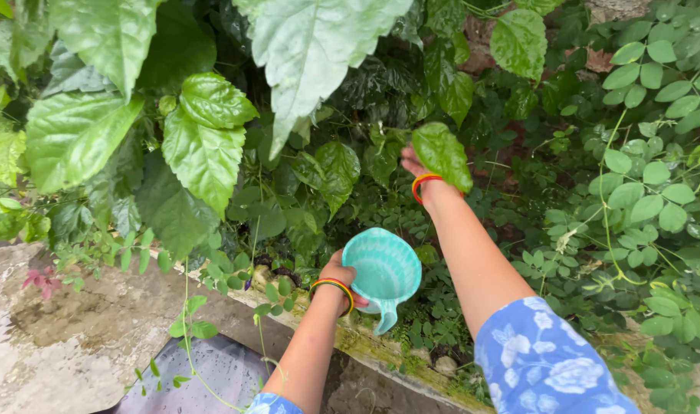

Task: The person waters the base of leafy green plants by dipping their hand into a small blue bucket and splashing water onto the soil and foliage.

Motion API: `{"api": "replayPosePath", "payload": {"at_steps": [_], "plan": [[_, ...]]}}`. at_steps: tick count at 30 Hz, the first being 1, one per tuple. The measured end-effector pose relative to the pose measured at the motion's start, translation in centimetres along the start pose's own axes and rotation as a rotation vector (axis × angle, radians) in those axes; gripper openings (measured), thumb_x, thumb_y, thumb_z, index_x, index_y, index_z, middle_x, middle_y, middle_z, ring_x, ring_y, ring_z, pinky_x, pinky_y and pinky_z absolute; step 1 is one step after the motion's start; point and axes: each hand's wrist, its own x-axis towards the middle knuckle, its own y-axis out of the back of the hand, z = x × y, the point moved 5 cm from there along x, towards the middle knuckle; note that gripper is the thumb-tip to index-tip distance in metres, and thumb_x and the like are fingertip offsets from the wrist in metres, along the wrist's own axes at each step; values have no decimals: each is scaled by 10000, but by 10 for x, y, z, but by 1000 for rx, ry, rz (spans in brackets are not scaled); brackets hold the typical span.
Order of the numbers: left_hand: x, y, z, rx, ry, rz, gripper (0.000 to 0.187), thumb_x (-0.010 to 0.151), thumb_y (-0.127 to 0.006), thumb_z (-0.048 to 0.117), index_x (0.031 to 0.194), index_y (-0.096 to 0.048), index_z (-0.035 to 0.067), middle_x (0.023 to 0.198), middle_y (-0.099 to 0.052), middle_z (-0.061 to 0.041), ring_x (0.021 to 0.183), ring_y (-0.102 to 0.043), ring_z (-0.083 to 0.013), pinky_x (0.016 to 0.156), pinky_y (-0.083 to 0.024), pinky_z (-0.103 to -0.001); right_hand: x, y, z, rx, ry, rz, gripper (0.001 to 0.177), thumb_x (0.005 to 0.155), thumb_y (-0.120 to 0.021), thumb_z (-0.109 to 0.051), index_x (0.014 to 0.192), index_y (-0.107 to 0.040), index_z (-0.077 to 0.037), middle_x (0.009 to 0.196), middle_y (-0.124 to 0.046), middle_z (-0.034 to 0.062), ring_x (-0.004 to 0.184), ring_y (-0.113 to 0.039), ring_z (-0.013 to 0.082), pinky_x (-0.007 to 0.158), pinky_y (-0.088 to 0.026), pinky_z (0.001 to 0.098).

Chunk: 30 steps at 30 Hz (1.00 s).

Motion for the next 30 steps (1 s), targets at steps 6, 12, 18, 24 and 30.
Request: {"api": "replayPosePath", "payload": {"at_steps": [6, 12, 18, 24, 30], "plan": [[-13, -3, 12, 58, -2, -19, 762, 859, -366, -80, 1538, -376, 265, 1290, -664, -270, 539, -665, -418, 351, -589, -428, -74, -58, 115, -653, -66, -871, 304, 820, -670, -206, 1100, -710, -95, 1027, -710, 115, 918, -680, 269, 784, -526, 399], [-15, -14, 14, 112, -73, -52, 758, 842, -376, -85, 1510, -428, 269, 1236, -681, -244, 510, -686, -399, 334, -571, -436, -152, -76, 191, -1190, -142, -1017, 385, 918, -604, -238, 1266, -701, -103, 1324, -660, 162, 1218, -641, 308, 1017, -494, 425], [-12, -2, 5, 27, 12, -14, 714, 858, -384, -70, 1494, -409, 253, 1239, -673, -285, 533, -669, -427, 352, -582, -452, -127, -68, 157, -413, -491, -1271, 168, 963, -647, -186, 988, -729, -42, 867, -670, 74, 751, -624, 212, 683, -501, 421], [-13, -3, 6, 15, -43, -31, 766, 825, -372, -88, 1510, -394, 252, 1287, -655, -243, 492, -666, -429, 345, -572, -441, 24, 9, -5, 627, -55, -101, 173, 979, -558, -164, 992, -717, -95, 951, -767, 46, 795, -756, 168, 684, -599, 339], [-20, -7, 12, 47, -20, -19, 759, 836, -374, -80, 1519, -417, 247, 1266, -675, -292, 485, -669, -392, 341, -589, -420, -66, -42, 91, -514, -146, -883, 193, 902, -581, -165, 910, -739, -54, 792, -743, 103, 619, -677, 206, 550, -544, 362]]}}
